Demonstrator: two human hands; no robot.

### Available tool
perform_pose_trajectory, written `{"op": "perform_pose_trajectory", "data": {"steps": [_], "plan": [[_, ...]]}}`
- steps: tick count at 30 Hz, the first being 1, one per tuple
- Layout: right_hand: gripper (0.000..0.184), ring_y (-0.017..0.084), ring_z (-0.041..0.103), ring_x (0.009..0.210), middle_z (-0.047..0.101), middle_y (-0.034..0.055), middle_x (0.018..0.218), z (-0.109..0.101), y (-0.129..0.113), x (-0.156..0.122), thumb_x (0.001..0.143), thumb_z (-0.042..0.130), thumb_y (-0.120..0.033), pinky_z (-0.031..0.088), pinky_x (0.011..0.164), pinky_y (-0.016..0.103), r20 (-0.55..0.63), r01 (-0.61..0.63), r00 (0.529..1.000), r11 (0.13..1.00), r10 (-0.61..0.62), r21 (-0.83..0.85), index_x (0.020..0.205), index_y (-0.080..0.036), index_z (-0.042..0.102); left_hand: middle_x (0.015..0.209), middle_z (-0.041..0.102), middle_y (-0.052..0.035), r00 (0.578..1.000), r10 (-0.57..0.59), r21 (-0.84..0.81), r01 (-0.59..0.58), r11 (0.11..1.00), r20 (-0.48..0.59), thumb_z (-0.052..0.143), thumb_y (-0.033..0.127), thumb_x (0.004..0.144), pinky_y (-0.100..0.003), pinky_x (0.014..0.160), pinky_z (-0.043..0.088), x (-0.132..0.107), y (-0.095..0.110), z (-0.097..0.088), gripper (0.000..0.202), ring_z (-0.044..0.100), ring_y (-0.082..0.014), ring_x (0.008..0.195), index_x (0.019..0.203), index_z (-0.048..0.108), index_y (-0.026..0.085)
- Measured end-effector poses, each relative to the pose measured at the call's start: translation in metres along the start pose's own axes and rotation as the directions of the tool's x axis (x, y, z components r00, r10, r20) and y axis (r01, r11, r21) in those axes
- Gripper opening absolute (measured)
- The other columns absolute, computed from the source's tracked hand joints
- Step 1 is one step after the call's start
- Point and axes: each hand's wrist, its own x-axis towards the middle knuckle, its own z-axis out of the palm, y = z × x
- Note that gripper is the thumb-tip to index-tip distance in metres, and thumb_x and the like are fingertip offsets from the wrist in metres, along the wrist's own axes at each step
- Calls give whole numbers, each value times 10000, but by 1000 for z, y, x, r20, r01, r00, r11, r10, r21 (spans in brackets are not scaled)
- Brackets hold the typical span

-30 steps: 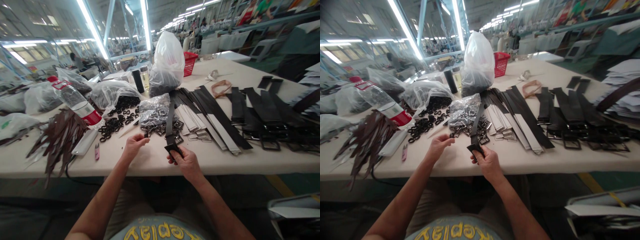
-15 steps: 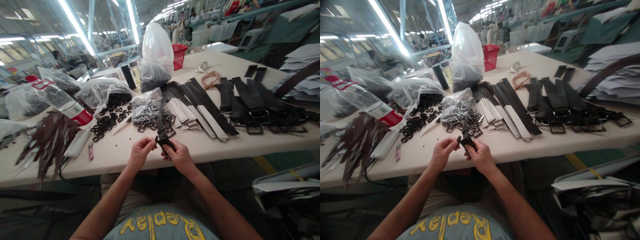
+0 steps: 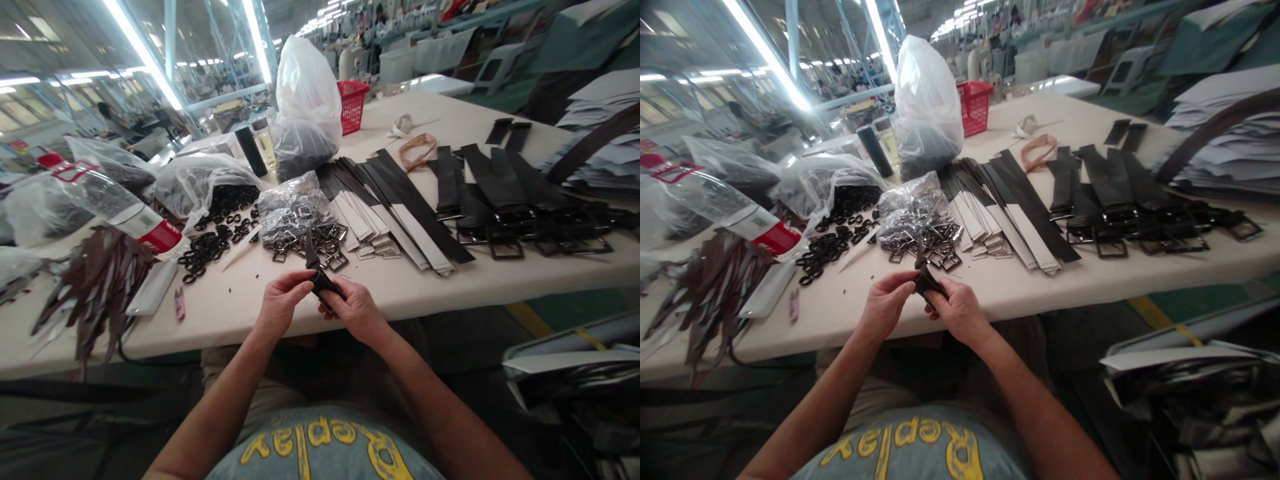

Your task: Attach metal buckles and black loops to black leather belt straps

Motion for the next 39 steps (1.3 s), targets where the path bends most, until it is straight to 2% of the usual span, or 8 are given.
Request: {"op": "perform_pose_trajectory", "data": {"steps": [7, 13, 16, 23, 28, 32, 36, 39], "plan": [[197, 113, 632, 515, 668, -6, 646, 0, 0, -1, 874, 583, -362, 511, 498, 225, 12, 19, 1000, 1000, -19, -22, 819, -178, 626, 842, 765, -42, 998, 0, 89, -7, 996, 69, 849, 303, 644, -294, 774, 532, 1, 7, 1, 232, 663, -171, 776, 846, 802, 199], [202, 111, 632, 530, 673, -2, 662, -2, 0, -1, 888, 581, -364, 511, 509, 219, 50, 31, 998, 999, -30, -17, 859, -173, 637, 800, 747, -44, 993, -108, 51, 105, 993, 52, 856, 319, 624, -250, 656, 479, -1, 3, -5, 297, 569, -119, 652, 887, 806, 190], [226, 113, 630, 522, 665, -3, 649, -2, 0, 0, 883, 575, -384, 510, 502, 219, 53, 29, 998, 1000, -29, -2, 845, -168, 630, 773, 732, -38, 993, -100, 105, 92, 990, 65, 842, 324, 641, -249, 637, 466, -1, 3, -4, 281, 548, -117, 641, 885, 807, 189], [193, 134, 661, 614, 664, 12, 732, -5, 4, 2, 890, 540, -334, 554, 579, 246, 109, 19, 994, 1000, -18, -13, 930, -154, 597, 759, 654, -26, 990, 105, 323, -130, 937, 94, 781, 292, 720, -235, 622, 474, -6, 2, 3, 152, 583, -132, 684, 832, 797, 190], [189, 148, 667, 711, 658, 26, 844, -11, 5, 0, 826, 545, -177, 547, 638, 241, 145, 94, 987, 988, -77, -120, 1001, -153, 611, 850, 631, -31, 934, 246, 501, -348, 793, 261, 745, 262, 784, -224, 601, 484, -8, -1, 0, 194, 593, -127, 704, 972, 790, 240], [173, 151, 657, 697, 638, 24, 812, -12, 6, -2, 887, 559, -286, 542, 616, 240, 123, 108, 988, 988, -94, -115, 993, -156, 602, 870, 630, -41, 888, 310, 544, -455, 705, 341, 716, 229, 815, -266, 735, 506, -9, 4, 0, 217, 607, -158, 807, 1022, 779, 250], [296, 129, 653, 607, 636, 21, 774, -8, 7, -3, 932, 537, -435, 540, 562, 227, 68, 74, 995, 997, -73, -11, 982, -151, 604, 1059, 643, -79, 913, 227, 486, -376, 789, 338, 640, 288, 885, -303, 882, 492, -12, 7, 3, 163, 619, -199, 975, 906, 785, 218], [328, 137, 677, 619, 655, 27, 783, -5, 6, -2, 930, 543, -458, 549, 568, 228, 55, 60, 996, 996, -64, 61, 1003, -146, 614, 1125, 642, -80, 963, 175, 315, -234, 920, 204, 640, 340, 884, -290, 852, 507, -16, -1, 10, 210, 622, -202, 978, 815, 771, 191]]}}
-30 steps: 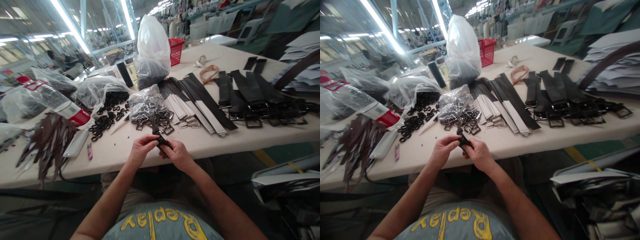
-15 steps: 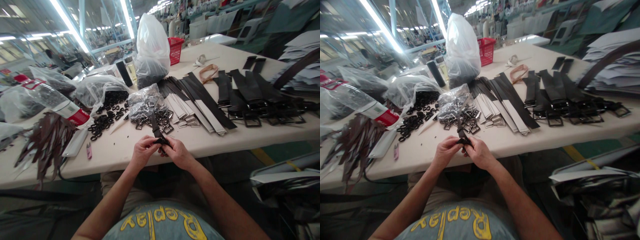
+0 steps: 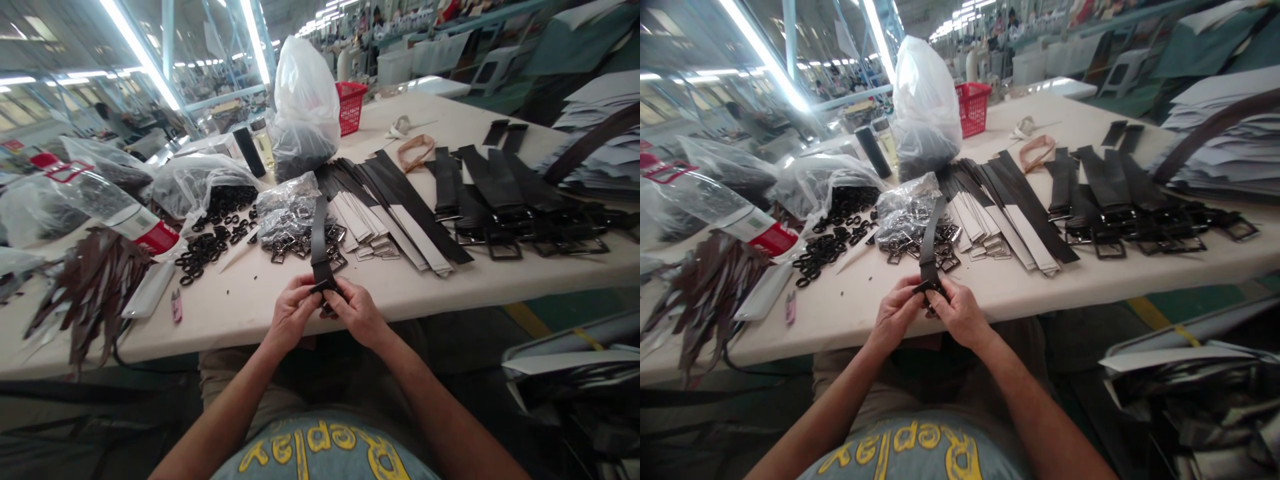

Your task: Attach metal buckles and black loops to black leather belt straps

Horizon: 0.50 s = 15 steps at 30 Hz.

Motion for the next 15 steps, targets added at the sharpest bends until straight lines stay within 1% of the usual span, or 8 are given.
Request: {"op": "perform_pose_trajectory", "data": {"steps": [1, 3, 5, 7, 10, 13, 15], "plan": [[330, 142, 685, 626, 659, 28, 778, 0, 0, 0, 927, 550, -457, 548, 569, 227, -4, -3, 1000, 1000, 3, 11, 1004, -143, 617, 1110, 647, -75, 997, -41, -94, 35, 995, -58, 662, 349, 865, -277, 798, 519, -1, -2, 5, 202, 628, -188, 926, 810, 763, 183], [332, 146, 689, 627, 663, 29, 760, 0, -1, 0, 925, 554, -445, 539, 563, 224, -16, 1, 1000, 1000, -1, 18, 1017, -135, 625, 1023, 662, -53, 979, -138, -279, 92, 956, -152, 722, 359, 809, -242, 658, 517, -2, -8, 16, 188, 618, -143, 770, 798, 737, 171], [329, 143, 677, 617, 661, 25, 731, 0, -2, 0, 929, 548, -426, 526, 562, 225, -33, 27, 999, 1000, -27, 7, 1036, -127, 635, 909, 663, -20, 954, -225, -433, 121, 893, -197, 777, 353, 748, -207, 545, 478, -2, -11, 26, 204, 573, -99, 637, 770, 699, 166], [321, 142, 661, 614, 656, 21, 711, -1, -2, 0, 932, 545, -409, 521, 572, 235, -51, 53, 997, 999, -54, -9, 1036, -123, 647, 823, 651, 9, 935, -282, -539, 128, 833, -214, 815, 325, 698, -186, 503, 450, 0, -10, 33, 226, 549, -81, 588, 754, 663, 168], [311, 145, 644, 617, 657, 23, 716, 0, 0, 1, 929, 543, -399, 521, 587, 250, -72, 71, 995, 997, -71, -8, 1021, -126, 659, 738, 624, 34, 922, -310, -611, 109, 784, -233, 841, 288, 655, -176, 497, 446, 2, -5, 37, 273, 549, -73, 565, 694, 602, 163], [292, 144, 622, 609, 653, 23, 714, 0, 2, 1, 926, 537, -398, 509, 573, 249, -92, 74, 993, 997, -76, -25, 967, -134, 656, 643, 585, 53, 922, -309, -618, 105, 779, -233, 843, 283, 649, -174, 478, 440, 2, -1, 38, 319, 534, -67, 508, 655, 547, 164], [272, 133, 588, 582, 632, 13, 675, 0, 3, 0, 929, 525, -390, 486, 547, 237, -116, 83, 989, 994, -90, -65, 900, -145, 641, 612, 573, 62, 922, -320, -622, 122, 773, -217, 848, 286, 642, -176, 453, 435, 2, 0, 37, 327, 522, -68, 475, 681, 544, 173]]}}
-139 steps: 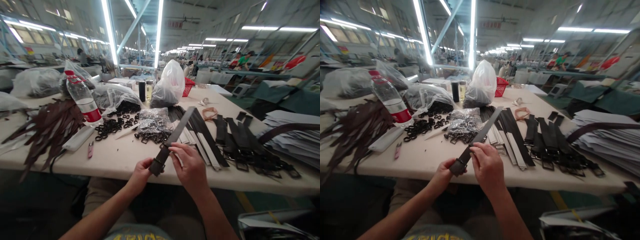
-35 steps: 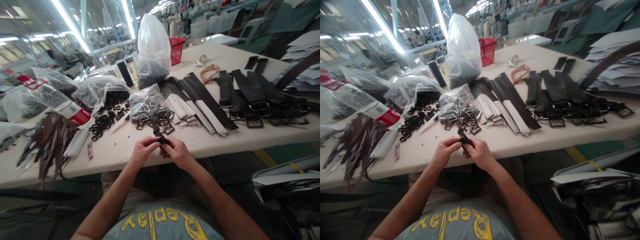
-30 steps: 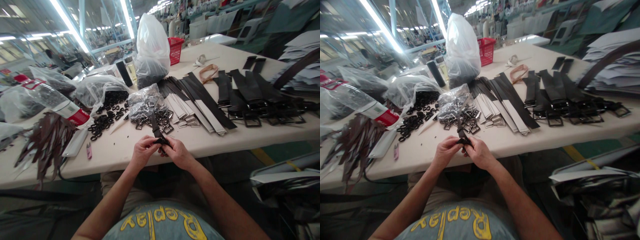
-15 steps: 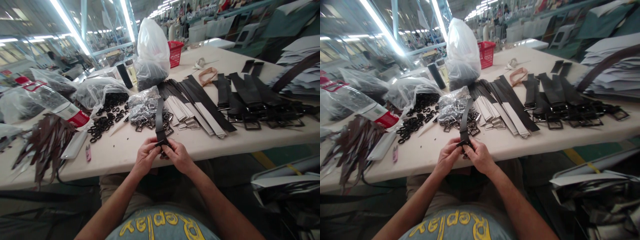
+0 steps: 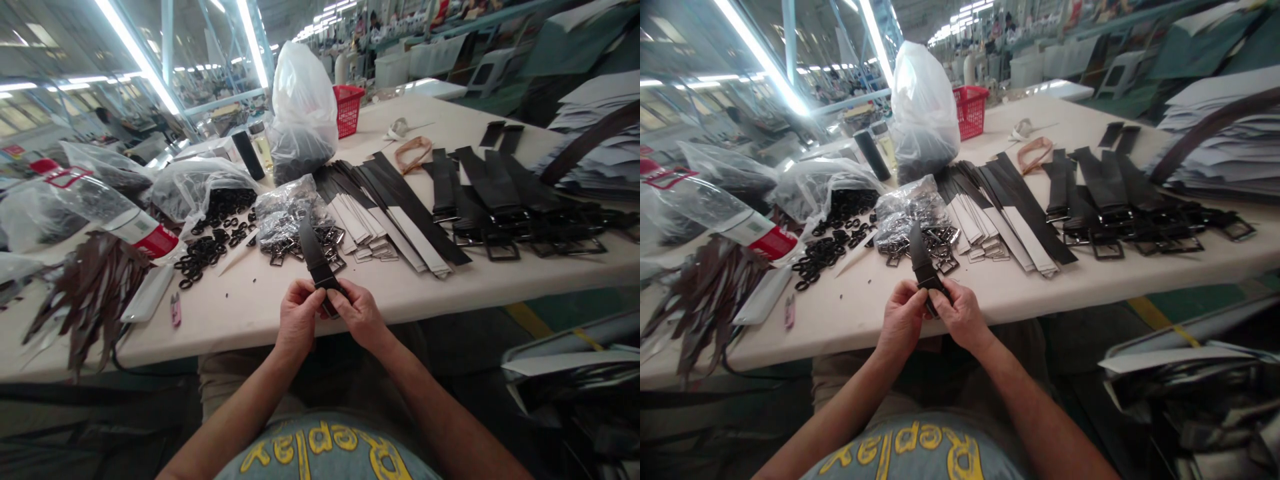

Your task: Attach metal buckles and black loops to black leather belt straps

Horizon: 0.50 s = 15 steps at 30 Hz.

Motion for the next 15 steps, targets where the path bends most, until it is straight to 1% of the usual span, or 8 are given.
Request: {"op": "perform_pose_trajectory", "data": {"steps": [3, 5, 7, 9, 10, 11, 12, 15], "plan": [[249, 121, 559, 557, 621, 4, 645, 0, 0, -2, 935, 505, -368, 470, 534, 227, 5, 33, 999, 999, -32, -8, 843, -162, 613, 660, 615, 57, 996, -85, -31, 86, 996, 32, 856, 325, 642, -184, 407, 424, 6, 5, 0, 376, 532, -85, 460, 901, 615, 196], [235, 121, 577, 568, 643, 10, 661, 0, -1, -4, 937, 502, -352, 476, 552, 224, 56, 49, 997, 999, -48, -14, 833, -168, 606, 745, 675, 12, 986, -154, -72, 158, 985, 64, 801, 413, 716, -208, 451, 474, 14, 14, 1, 426, 595, -112, 519, 1032, 632, 182], [228, 123, 604, 576, 665, 17, 674, 1, -2, -5, 936, 505, -345, 483, 559, 220, 99, 40, 994, 998, -35, -48, 821, -171, 599, 862, 726, -64, 973, -214, -125, 223, 967, 87, 670, 493, 834, -256, 621, 555, 22, 24, 4, 413, 681, -160, 684, 1038, 659, 135], [223, 124, 622, 562, 678, 22, 684, 2, -3, -6, 935, 508, -347, 491, 545, 216, 107, 9, 994, 997, 0, -77, 815, -173, 582, 956, 743, -119, 961, -254, -175, 271, 947, 110, 557, 491, 915, -302, 816, 558, 29, 34, 6, 415, 707, -204, 873, 982, 687, 102], [224, 123, 624, 545, 678, 21, 680, 3, -3, -5, 934, 507, -349, 492, 531, 214, 101, -7, 995, 996, 16, -89, 808, -175, 570, 968, 746, -124, 958, -261, -191, 280, 941, 119, 535, 464, 935, -313, 863, 546, 30, 36, 7, 397, 704, -212, 922, 959, 694, 102], [222, 122, 622, 526, 675, 18, 670, 3, -3, -5, 933, 507, -350, 491, 518, 212, 93, -18, 995, 995, 27, -100, 803, -177, 560, 955, 749, -119, 958, -258, -197, 279, 940, 126, 537, 434, 940, -312, 865, 545, 30, 38, 6, 365, 703, -212, 930, 935, 697, 107], [216, 120, 618, 508, 669, 12, 657, 4, -4, -4, 932, 506, -347, 488, 506, 211, 88, -23, 996, 994, 33, -111, 805, -179, 554, 940, 751, -112, 959, -251, -190, 274, 943, 133, 559, 410, 932, -304, 828, 555, 29, 37, 6, 327, 706, -210, 910, 918, 696, 113], [179, 120, 616, 485, 660, 3, 636, 6, -4, -2, 927, 511, -323, 487, 494, 210, 73, -24, 997, 988, 35, -154, 841, -178, 569, 954, 749, -105, 958, -235, -105, 254, 962, 162, 652, 404, 867, -274, 577, 543, 21, 29, 0, 290, 697, -208, 763, 959, 685, 132]]}}
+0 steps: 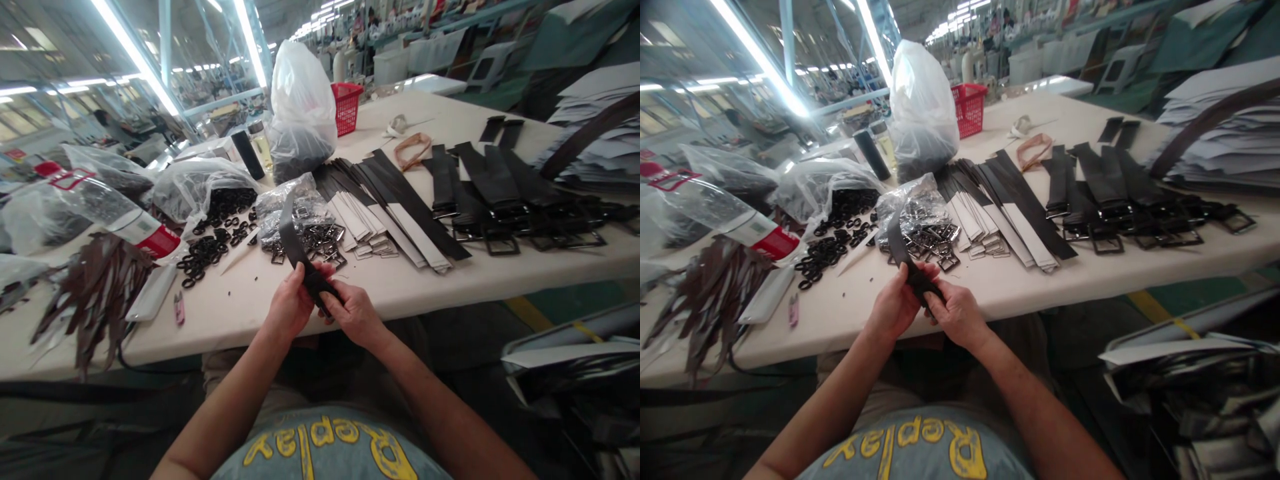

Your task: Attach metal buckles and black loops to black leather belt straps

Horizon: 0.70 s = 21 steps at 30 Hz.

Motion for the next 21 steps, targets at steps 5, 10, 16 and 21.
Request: {"op": "perform_pose_trajectory", "data": {"steps": [5, 10, 16, 21], "plan": [[158, 124, 616, 479, 663, 7, 641, 3, 0, 2, 922, 521, -297, 490, 494, 217, -24, -28, 999, 998, 27, -55, 932, -170, 615, 1057, 729, -104, 997, 69, 81, -71, 994, 28, 727, 433, 790, -243, 449, 458, -11, -14, -8, 346, 631, -166, 647, 1001, 679, 162], [169, 123, 613, 502, 662, 1, 635, 5, 3, 2, 933, 520, -300, 474, 518, 220, -33, -12, 999, 994, 9, -106, 955, -175, 631, 1013, 741, -94, 989, 146, 108, -144, 984, -15, 762, 388, 759, -246, 502, 471, -15, -17, -10, 313, 610, -144, 636, 972, 697, 168], [259, 151, 629, 578, 675, 26, 688, 3, 4, 3, 943, 510, -308, 481, 571, 245, -13, 28, 999, 980, -31, -197, 1105, -157, 645, 1036, 737, -89, 993, 119, 120, -116, 986, -13, 778, 370, 730, -235, 448, 468, -13, -23, -12, 320, 602, -144, 627, 972, 702, 174], [228, 153, 643, 590, 686, 27, 692, 1, 6, 1, 940, 521, -313, 475, 575, 242, -8, 38, 999, 983, -40, -180, 1029, -158, 662, 1119, 713, -107, 993, 91, 165, -103, 981, 77, 706, 368, 808, -221, 446, 463, -13, -26, -15, 296, 580, -123, 612, 1025, 716, 167]]}}
